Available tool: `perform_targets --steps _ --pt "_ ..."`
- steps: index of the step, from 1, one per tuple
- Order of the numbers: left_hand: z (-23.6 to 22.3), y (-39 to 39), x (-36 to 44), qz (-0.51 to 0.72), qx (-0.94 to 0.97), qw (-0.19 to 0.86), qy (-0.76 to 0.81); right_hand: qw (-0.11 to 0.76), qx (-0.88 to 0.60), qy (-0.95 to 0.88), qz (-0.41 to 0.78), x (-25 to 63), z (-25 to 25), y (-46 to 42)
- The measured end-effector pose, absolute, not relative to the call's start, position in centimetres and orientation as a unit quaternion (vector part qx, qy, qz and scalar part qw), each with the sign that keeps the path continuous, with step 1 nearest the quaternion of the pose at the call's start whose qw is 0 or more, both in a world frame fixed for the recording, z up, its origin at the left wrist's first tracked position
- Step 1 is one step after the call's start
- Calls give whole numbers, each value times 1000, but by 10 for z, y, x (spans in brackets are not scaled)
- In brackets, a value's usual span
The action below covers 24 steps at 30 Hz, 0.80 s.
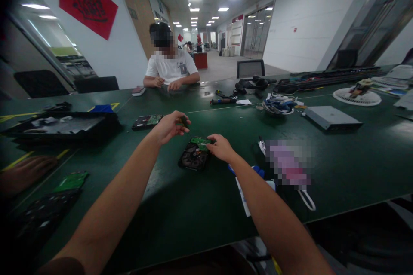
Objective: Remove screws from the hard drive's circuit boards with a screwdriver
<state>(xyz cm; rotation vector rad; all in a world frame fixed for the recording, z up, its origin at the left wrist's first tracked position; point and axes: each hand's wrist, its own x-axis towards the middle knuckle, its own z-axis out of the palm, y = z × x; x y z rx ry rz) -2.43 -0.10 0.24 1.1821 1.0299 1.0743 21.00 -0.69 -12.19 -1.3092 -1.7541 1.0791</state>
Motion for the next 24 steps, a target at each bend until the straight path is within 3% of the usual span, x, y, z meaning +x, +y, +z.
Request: perform_targets --steps 9,16,24 --pt "4 -2 -23 440 502 604 435 340 -499 -681 415 211 -122 -6" --pt "3 -2 -23 461 543 540 449 340 -497 -678 422 211 -120 -8" --pt "4 -2 -23 451 489 611 429 345 -501 -673 421 210 -120 -8"
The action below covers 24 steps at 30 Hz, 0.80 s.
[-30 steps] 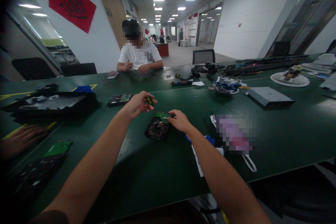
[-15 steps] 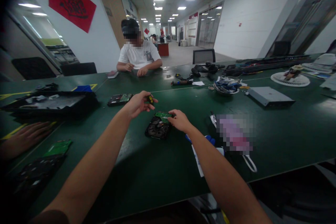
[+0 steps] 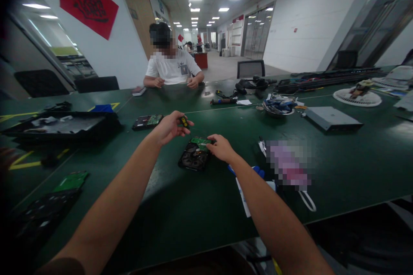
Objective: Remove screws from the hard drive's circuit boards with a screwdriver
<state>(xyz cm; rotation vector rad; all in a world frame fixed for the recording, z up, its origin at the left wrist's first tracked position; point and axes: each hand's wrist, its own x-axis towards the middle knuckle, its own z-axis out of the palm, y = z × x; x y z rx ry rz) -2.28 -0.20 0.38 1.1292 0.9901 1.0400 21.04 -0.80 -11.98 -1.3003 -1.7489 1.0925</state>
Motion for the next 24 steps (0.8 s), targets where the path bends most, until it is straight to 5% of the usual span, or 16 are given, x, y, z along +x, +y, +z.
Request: perform_targets --steps 18,24 --pt "1 -1 -24 467 533 545 449 342 -500 -676 420 211 -125 -5" --pt "3 -4 -21 448 512 594 430 347 -494 -674 426 210 -125 -5"
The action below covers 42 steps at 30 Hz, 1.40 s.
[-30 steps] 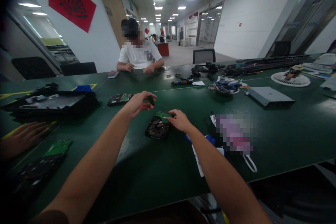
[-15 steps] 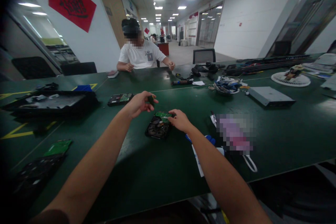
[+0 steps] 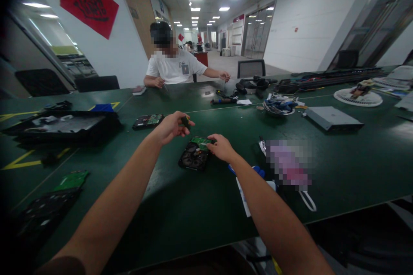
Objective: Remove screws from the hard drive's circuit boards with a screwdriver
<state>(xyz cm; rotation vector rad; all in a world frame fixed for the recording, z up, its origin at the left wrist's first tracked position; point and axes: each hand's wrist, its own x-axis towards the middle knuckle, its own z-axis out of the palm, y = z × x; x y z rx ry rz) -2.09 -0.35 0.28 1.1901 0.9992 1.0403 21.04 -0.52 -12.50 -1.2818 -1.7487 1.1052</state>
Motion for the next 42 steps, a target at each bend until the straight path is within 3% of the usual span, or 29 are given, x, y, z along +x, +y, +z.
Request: perform_targets --steps 16,22,28,42 --pt "0 -2 -21 460 503 587 437 353 -501 -668 422 210 -125 -5" --pt "-2 0 -23 478 532 535 450 346 -502 -670 424 210 -124 -6" --pt "1 -3 -20 453 508 598 424 347 -500 -669 426 210 -122 -6" --pt "0 -3 -18 455 509 583 440 340 -500 -678 418 210 -118 -9"
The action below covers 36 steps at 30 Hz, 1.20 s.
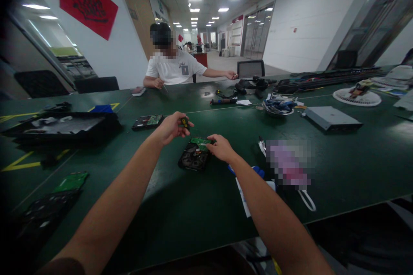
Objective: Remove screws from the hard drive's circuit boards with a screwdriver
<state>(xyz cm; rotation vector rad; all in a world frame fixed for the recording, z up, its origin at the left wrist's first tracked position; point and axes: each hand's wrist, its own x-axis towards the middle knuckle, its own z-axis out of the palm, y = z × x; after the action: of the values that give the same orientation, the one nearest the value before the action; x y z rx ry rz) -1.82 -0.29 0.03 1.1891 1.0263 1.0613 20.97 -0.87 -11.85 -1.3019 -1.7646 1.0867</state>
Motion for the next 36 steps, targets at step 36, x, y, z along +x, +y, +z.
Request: perform_targets --steps 36 --pt "4 -8 -14 531 541 501 418 335 -508 -668 429 209 -111 -13"
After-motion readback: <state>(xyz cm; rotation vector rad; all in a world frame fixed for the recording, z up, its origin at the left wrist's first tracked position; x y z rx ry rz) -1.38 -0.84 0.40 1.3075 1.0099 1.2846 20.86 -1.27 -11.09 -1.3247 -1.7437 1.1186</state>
